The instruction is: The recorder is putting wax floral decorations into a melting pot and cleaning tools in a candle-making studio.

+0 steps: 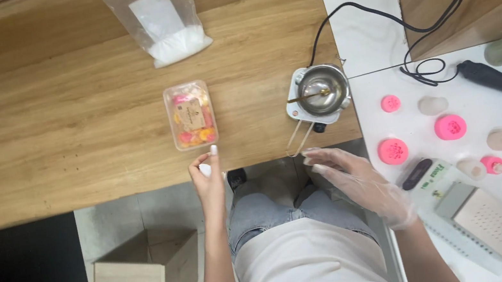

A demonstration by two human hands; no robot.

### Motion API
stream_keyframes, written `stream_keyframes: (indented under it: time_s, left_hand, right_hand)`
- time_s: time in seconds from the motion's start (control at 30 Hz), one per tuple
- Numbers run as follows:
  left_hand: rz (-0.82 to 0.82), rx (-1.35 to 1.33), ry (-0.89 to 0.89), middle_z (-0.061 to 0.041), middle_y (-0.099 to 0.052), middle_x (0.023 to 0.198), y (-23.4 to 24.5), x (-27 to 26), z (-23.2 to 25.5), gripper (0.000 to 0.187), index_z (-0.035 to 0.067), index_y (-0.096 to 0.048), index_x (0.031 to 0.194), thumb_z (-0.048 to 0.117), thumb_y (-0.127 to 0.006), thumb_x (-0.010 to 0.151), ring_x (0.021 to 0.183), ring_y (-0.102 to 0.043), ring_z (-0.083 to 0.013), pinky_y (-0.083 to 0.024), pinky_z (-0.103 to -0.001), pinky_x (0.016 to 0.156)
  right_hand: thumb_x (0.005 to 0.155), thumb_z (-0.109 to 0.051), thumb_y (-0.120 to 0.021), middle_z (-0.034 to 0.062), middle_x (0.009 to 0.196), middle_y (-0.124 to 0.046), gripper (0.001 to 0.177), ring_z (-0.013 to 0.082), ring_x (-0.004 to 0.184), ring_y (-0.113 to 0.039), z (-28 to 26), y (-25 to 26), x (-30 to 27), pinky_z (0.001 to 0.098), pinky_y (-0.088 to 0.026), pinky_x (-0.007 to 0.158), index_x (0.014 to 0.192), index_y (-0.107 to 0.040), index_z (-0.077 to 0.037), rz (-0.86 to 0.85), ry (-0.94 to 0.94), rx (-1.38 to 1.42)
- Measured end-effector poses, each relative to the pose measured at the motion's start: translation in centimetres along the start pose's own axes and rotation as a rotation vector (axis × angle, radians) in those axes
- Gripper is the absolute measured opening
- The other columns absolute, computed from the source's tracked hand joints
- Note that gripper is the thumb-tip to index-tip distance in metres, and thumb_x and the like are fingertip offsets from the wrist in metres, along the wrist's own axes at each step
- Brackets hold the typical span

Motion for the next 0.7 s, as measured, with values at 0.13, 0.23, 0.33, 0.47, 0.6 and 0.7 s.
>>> stream_keyframes:
  time_s: [0.13, 0.23, 0.33, 0.47, 0.6, 0.7]
  left_hand:
    - [-0.018, -0.134, 0.273, -0.007, -0.055, 0.09, 4.3, 6.4, 1.3, 0.039, 0.006, -0.061, 0.116, 0.04, -0.073, 0.101, 0.072, -0.049, -0.0148, -0.04, -0.03, 0.058]
    - [0.047, -0.108, 0.033, -0.003, -0.068, 0.095, 8.8, 9.6, 4.0, 0.034, 0.006, -0.064, 0.11, 0.034, -0.074, 0.094, 0.079, -0.062, -0.0052, -0.049, -0.023, 0.061]
    - [-0.022, 0.144, 0.041, -0.007, -0.065, 0.081, 12.9, 12.1, 7.5, 0.031, 0.007, -0.066, 0.109, 0.035, -0.071, 0.095, 0.066, -0.057, -0.011, -0.046, -0.027, 0.056]
    - [-0.033, 0.256, 0.147, -0.006, -0.067, 0.081, 17.7, 17.5, 1.4, 0.04, 0.005, -0.065, 0.106, 0.043, -0.072, 0.092, 0.069, -0.063, -0.0148, -0.05, -0.031, 0.061]
    - [-0.263, 0.361, 0.361, -0.009, -0.07, 0.086, 19.4, 21.8, -11.5, 0.049, 0.002, -0.069, 0.104, 0.05, -0.072, 0.093, 0.074, -0.065, -0.0168, -0.053, -0.034, 0.066]
    - [-0.3, 0.395, 0.4, -0.006, -0.071, 0.088, 18.9, 19.1, -9.3, 0.046, 0.007, -0.068, 0.107, 0.049, -0.07, 0.09, 0.074, -0.065, -0.0157, -0.052, -0.034, 0.065]
  right_hand:
    - [0.097, -0.029, -0.058, 0.0123, 0.124, -0.073, 0.052, 0.0205, 0.108, -0.069, -0.5, -6.7, 8.8, 0.0319, -0.053, 0.097, 0.143, -0.056, -0.008, -0.037, 0.039, 0.129]
    - [0.094, -0.036, -0.059, 0.0103, 0.13, -0.07, 0.059, 0.0204, 0.11, -0.07, -0.6, -12.4, 18.7, 0.0332, -0.054, 0.096, 0.146, -0.053, -0.008, 0.008, -0.088, 0.112]
    - [0.099, -0.04, -0.062, 0.022, 0.136, -0.062, 0.063, 0.0283, 0.122, -0.062, -0.5, -16.5, 27.0, 0.0367, -0.047, 0.105, 0.146, -0.048, 0.0, 0.175, -0.038, -0.151]
    - [0.094, -0.034, -0.064, 0.0227, 0.124, -0.069, 0.048, 0.0323, 0.113, -0.068, -0.3, -20.3, 30.1, 0.0401, -0.051, 0.099, 0.127, -0.065, 0.0, 0.303, -0.195, -0.264]
    - [0.096, -0.032, -0.061, 0.0236, 0.11, -0.072, 0.037, 0.0366, 0.106, -0.069, 0.2, -20.7, 29.1, 0.044, -0.052, 0.093, 0.117, -0.071, -0.004, 0.444, -0.264, -0.319]
    - [0.099, -0.032, -0.061, 0.0268, 0.11, -0.072, 0.036, 0.0392, 0.107, -0.069, -0.8, -20.2, 28.6, 0.0452, -0.053, 0.093, 0.116, -0.07, -0.001, 0.421, -0.223, -0.485]
Point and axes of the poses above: each hand's wrist, its own x-axis towards the middle knuckle, its own y-axis out of the back of the hand, z = x × y, the point moved 2 cm from there along x, towards the middle knuckle
